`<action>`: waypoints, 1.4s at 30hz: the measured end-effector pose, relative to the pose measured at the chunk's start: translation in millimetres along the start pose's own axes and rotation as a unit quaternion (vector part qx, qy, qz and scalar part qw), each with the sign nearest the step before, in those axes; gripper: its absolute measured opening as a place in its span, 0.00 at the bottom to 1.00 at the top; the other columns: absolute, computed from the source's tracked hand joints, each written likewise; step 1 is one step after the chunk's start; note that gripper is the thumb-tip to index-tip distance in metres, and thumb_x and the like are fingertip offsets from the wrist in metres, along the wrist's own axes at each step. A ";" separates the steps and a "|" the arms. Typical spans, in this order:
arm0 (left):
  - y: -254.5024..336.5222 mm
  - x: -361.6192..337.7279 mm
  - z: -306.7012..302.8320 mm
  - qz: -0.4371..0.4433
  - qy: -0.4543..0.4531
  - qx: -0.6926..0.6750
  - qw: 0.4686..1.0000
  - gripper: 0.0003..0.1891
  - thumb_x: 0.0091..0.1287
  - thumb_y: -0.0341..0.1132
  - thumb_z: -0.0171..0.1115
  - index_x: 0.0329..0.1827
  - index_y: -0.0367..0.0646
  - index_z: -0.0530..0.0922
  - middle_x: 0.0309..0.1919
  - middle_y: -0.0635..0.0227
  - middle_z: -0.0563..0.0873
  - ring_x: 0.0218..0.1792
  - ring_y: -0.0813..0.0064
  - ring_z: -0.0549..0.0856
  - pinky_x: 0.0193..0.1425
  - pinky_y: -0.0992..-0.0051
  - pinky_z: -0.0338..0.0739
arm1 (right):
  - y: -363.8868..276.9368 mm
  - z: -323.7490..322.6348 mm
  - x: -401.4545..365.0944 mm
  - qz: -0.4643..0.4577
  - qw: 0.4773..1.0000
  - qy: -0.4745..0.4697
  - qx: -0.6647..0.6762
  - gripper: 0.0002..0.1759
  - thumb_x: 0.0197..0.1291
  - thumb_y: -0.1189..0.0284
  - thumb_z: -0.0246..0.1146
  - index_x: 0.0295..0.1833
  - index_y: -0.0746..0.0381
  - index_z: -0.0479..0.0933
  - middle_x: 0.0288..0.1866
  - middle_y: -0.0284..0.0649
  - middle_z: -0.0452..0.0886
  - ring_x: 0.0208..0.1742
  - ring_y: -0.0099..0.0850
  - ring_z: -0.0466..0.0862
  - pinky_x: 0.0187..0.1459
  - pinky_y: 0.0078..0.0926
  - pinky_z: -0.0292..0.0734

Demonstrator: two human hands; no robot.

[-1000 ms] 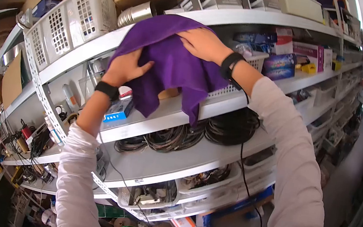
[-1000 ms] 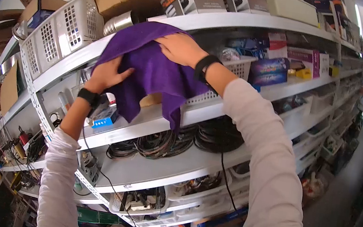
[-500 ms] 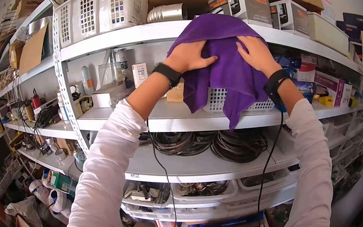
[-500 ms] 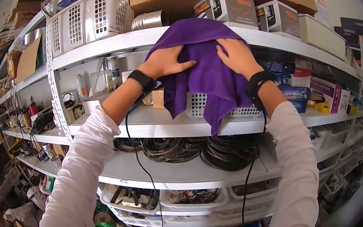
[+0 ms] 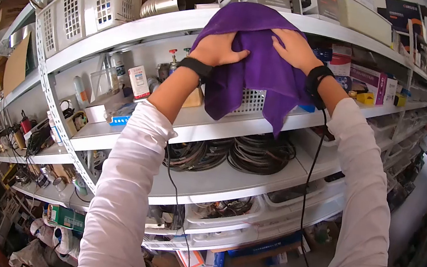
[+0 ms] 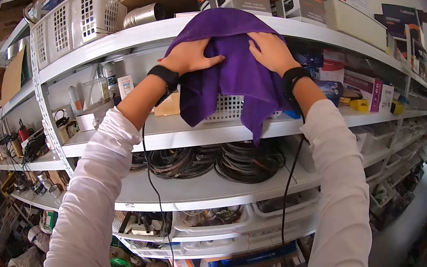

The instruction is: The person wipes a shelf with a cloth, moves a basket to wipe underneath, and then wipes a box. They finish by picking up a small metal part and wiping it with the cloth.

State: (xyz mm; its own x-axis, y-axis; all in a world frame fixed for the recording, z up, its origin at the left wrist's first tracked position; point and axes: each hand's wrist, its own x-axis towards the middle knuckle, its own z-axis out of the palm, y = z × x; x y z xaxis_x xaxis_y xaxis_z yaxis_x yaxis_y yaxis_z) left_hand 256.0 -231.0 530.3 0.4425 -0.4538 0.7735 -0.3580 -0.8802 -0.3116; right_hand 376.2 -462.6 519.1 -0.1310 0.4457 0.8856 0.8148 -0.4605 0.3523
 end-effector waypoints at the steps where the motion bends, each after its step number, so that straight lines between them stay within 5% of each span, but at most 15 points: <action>1: -2.8 1.2 -0.5 0.011 0.004 0.004 1.000 0.43 0.59 0.61 0.60 0.71 0.38 0.63 0.65 0.44 0.72 0.67 0.48 0.70 0.71 0.63 0.64 | -0.7 1.3 -0.2 0.000 1.000 0.000 -0.001 0.18 0.63 0.68 0.56 0.55 0.65 0.74 0.46 0.51 0.81 0.49 0.50 0.80 0.52 0.43 0.74; 7: -7.8 2.7 -15.3 -0.077 -0.115 0.047 0.989 0.39 0.64 0.61 0.52 0.71 0.42 0.63 0.62 0.43 0.75 0.62 0.46 0.75 0.67 0.59 0.68 | 1.5 6.5 1.3 -0.022 0.999 -0.002 -0.036 0.19 0.64 0.68 0.55 0.56 0.66 0.73 0.45 0.53 0.80 0.49 0.51 0.79 0.53 0.44 0.73; 16: -18.0 -47.0 -37.6 -0.072 -0.094 0.088 0.989 0.37 0.71 0.63 0.41 0.64 0.37 0.71 0.56 0.40 0.78 0.60 0.44 0.76 0.66 0.59 0.68 | -62.6 6.6 -3.8 -0.005 0.999 -0.010 -0.052 0.19 0.60 0.66 0.55 0.56 0.60 0.74 0.40 0.50 0.82 0.43 0.50 0.82 0.48 0.47 0.76; 17: -5.2 -59.4 -46.6 -0.152 -0.171 0.096 0.969 0.38 0.71 0.64 0.38 0.63 0.36 0.73 0.54 0.40 0.79 0.57 0.44 0.77 0.64 0.59 0.69 | -82.8 7.2 -8.5 0.016 0.999 -0.010 -0.043 0.18 0.60 0.66 0.55 0.55 0.60 0.74 0.39 0.50 0.82 0.43 0.50 0.82 0.48 0.47 0.76; 20: 15.3 -119.1 -45.3 -0.137 -0.051 0.066 0.987 0.31 0.73 0.59 0.40 0.60 0.40 0.74 0.48 0.43 0.83 0.50 0.44 0.81 0.56 0.55 0.73 | -141.9 8.3 -29.6 0.037 0.998 0.017 -0.048 0.16 0.61 0.64 0.55 0.50 0.60 0.75 0.40 0.47 0.82 0.42 0.48 0.82 0.47 0.47 0.74; 22: 33.0 -157.9 -50.6 -0.111 -0.128 0.135 0.976 0.28 0.74 0.54 0.43 0.63 0.39 0.72 0.53 0.44 0.80 0.50 0.43 0.80 0.58 0.56 0.72 | -174.4 9.7 -52.1 0.060 0.998 -0.013 -0.023 0.18 0.63 0.63 0.54 0.52 0.62 0.75 0.44 0.47 0.81 0.48 0.46 0.79 0.54 0.47 0.70; 23: 41.3 -166.9 -45.9 -0.052 0.027 0.130 0.990 0.28 0.73 0.51 0.47 0.65 0.37 0.70 0.55 0.44 0.79 0.56 0.45 0.78 0.63 0.58 0.68 | -187.3 10.7 -63.3 0.068 0.997 -0.027 0.003 0.20 0.63 0.62 0.54 0.55 0.62 0.74 0.47 0.48 0.80 0.52 0.46 0.77 0.57 0.48 0.68; 25: 45.7 -190.9 -29.7 -0.022 0.053 0.078 0.995 0.27 0.73 0.49 0.50 0.65 0.35 0.69 0.56 0.43 0.78 0.61 0.46 0.74 0.67 0.57 0.64 | -203.5 23.6 -87.9 0.066 0.997 0.006 0.044 0.21 0.63 0.63 0.55 0.57 0.63 0.74 0.50 0.47 0.79 0.55 0.47 0.76 0.60 0.47 0.66; 27: 57.3 -207.5 -15.1 -0.023 0.007 0.056 0.998 0.27 0.73 0.49 0.49 0.65 0.35 0.69 0.58 0.42 0.77 0.60 0.45 0.75 0.65 0.57 0.67 | -211.5 41.3 -114.8 0.085 0.992 0.004 0.089 0.23 0.62 0.64 0.56 0.60 0.63 0.72 0.56 0.47 0.77 0.59 0.46 0.73 0.63 0.47 0.64; 29: 69.0 -218.5 -2.0 -0.139 -0.152 0.010 0.979 0.28 0.73 0.50 0.48 0.65 0.34 0.69 0.59 0.42 0.76 0.59 0.44 0.76 0.63 0.56 0.69 | -210.2 57.7 -142.8 0.098 0.991 -0.026 0.092 0.25 0.62 0.65 0.56 0.63 0.62 0.70 0.62 0.46 0.73 0.64 0.45 0.70 0.66 0.45 0.62; 33: 51.3 -241.5 59.7 -0.215 -0.310 0.048 0.925 0.27 0.74 0.49 0.47 0.67 0.39 0.67 0.60 0.44 0.75 0.55 0.43 0.79 0.57 0.56 0.74 | -169.5 98.8 -206.8 0.130 0.980 -0.131 0.079 0.21 0.63 0.62 0.55 0.59 0.57 0.75 0.50 0.45 0.81 0.55 0.43 0.79 0.61 0.43 0.69; 34: 61.2 -238.0 62.2 -0.158 -0.345 0.091 0.921 0.24 0.74 0.49 0.47 0.68 0.46 0.67 0.58 0.45 0.77 0.54 0.45 0.80 0.55 0.56 0.76 | -154.4 94.1 -216.3 0.093 0.978 -0.180 0.054 0.19 0.65 0.60 0.55 0.57 0.54 0.77 0.44 0.41 0.84 0.47 0.40 0.83 0.52 0.41 0.74; 35: 30.4 -259.9 85.1 0.045 -0.320 0.184 0.928 0.22 0.75 0.47 0.47 0.69 0.51 0.66 0.57 0.46 0.78 0.52 0.45 0.81 0.51 0.55 0.78 | -145.0 90.4 -222.0 0.071 0.981 -0.181 -0.005 0.19 0.68 0.58 0.54 0.56 0.57 0.78 0.41 0.39 0.84 0.43 0.38 0.83 0.45 0.36 0.76; 39: 72.6 -212.4 99.8 -0.175 -0.295 0.060 0.938 0.28 0.70 0.51 0.52 0.69 0.46 0.66 0.57 0.44 0.79 0.53 0.44 0.80 0.53 0.54 0.77 | -107.1 96.5 -238.3 -0.039 0.995 -0.090 -0.024 0.17 0.67 0.59 0.55 0.55 0.56 0.78 0.41 0.38 0.83 0.40 0.37 0.82 0.42 0.36 0.74; 42: 88.8 -184.5 109.0 -0.127 -0.355 0.042 0.925 0.40 0.68 0.59 0.51 0.75 0.41 0.55 0.61 0.40 0.75 0.60 0.43 0.76 0.63 0.57 0.71 | -81.3 90.1 -251.3 -0.007 0.994 -0.106 -0.037 0.16 0.66 0.61 0.56 0.54 0.56 0.78 0.42 0.41 0.83 0.43 0.39 0.83 0.47 0.37 0.75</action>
State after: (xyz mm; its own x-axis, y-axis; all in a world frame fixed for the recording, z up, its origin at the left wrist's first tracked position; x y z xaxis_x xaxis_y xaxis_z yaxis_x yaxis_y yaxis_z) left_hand 232.2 -240.6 299.8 0.9431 -0.1818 0.2783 -0.1169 -0.9652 -0.2340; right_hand 393.7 -468.0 240.6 -0.0141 0.6000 0.7999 0.7691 -0.5048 0.3921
